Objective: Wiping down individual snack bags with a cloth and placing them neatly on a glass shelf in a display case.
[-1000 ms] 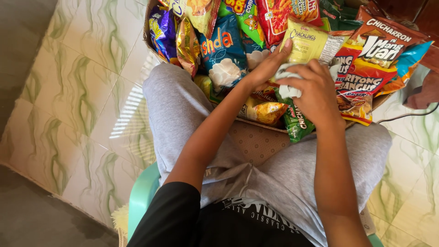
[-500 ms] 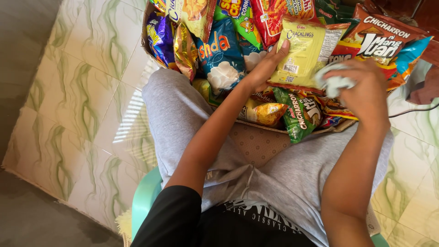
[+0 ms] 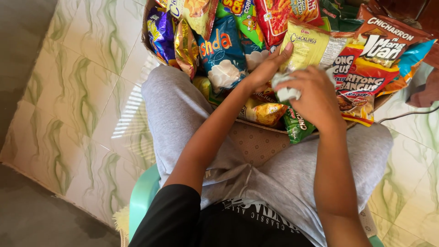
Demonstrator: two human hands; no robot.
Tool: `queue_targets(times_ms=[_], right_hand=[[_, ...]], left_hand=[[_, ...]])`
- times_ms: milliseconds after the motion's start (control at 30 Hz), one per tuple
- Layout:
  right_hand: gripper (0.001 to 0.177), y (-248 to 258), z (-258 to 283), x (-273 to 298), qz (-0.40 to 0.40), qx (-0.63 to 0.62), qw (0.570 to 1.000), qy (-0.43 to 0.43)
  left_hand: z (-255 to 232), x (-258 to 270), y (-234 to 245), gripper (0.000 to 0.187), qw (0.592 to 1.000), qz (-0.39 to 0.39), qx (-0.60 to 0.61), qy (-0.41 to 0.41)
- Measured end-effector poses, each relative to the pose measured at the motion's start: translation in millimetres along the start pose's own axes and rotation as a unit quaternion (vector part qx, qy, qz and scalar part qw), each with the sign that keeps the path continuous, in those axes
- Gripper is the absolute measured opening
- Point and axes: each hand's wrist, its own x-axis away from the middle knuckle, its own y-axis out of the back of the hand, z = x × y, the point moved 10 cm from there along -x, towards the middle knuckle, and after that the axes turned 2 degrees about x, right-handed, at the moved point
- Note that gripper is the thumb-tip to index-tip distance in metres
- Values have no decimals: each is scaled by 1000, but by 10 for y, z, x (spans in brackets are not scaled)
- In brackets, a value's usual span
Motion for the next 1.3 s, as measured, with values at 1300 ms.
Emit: queue_targets(times_ms=[1300], right_hand=[[50,290,-81,312,-350,-7,933,-80]], left_hand=[[12,-19,36,67,999,-24,-33,-35]])
